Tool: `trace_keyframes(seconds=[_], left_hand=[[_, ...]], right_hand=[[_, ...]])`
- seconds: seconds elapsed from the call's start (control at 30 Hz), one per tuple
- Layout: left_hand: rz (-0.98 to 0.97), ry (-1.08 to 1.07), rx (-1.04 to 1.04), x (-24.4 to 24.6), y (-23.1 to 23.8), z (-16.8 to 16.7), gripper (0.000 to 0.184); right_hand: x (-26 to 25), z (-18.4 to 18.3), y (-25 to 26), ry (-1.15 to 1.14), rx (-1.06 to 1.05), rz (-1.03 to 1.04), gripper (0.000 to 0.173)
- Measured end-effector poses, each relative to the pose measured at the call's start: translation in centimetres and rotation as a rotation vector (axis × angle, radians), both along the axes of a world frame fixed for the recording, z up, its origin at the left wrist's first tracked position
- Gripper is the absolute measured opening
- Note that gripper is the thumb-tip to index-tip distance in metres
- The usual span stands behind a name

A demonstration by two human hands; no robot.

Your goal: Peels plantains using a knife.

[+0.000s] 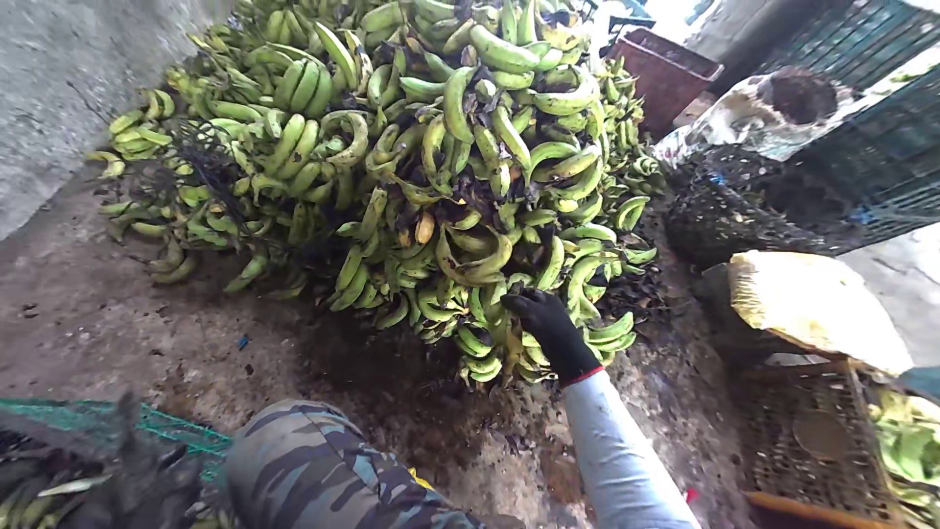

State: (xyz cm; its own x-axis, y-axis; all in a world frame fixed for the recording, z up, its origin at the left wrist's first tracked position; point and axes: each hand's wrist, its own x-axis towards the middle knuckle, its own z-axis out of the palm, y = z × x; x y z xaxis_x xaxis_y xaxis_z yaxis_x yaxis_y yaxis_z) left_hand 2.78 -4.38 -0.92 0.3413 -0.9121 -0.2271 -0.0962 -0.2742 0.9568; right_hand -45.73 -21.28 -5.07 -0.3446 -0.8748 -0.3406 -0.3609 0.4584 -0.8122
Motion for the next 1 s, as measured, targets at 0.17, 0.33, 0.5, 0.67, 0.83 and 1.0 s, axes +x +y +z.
trace_keyframes(seconds=[0.17,0.33,0.5,0.67,0.83,1.0], left_hand=[[-0.141,-0.36,0.061,-4.5,-2.9,5.3,0.061],[-0.211,-0.803,-0.177,-3.0,-4.9,8.4,0.054],[-0.127,-1.051,-0.263,3.9,-2.3,11.1,0.068],[0.074,-0.926,-0.114,10.8,5.6,10.2,0.061],[0.197,-0.885,-0.127,14.3,11.8,5.9,0.057],[0.155,-0.973,-0.138,14.3,14.2,2.9,0.057]], right_hand=[[8.8,5.2,-0.2,-0.269,-0.144,0.288,0.017],[20.5,11.1,-1.5,-0.414,-0.283,0.82,0.014],[32.7,15.1,0.0,-0.753,-0.299,1.283,0.016],[44.0,14.3,3.0,-0.862,-0.073,1.497,0.019],[52.2,4.5,6.0,-0.796,0.397,1.385,0.044],[53.8,1.6,11.2,-1.062,0.772,1.461,0.05]])
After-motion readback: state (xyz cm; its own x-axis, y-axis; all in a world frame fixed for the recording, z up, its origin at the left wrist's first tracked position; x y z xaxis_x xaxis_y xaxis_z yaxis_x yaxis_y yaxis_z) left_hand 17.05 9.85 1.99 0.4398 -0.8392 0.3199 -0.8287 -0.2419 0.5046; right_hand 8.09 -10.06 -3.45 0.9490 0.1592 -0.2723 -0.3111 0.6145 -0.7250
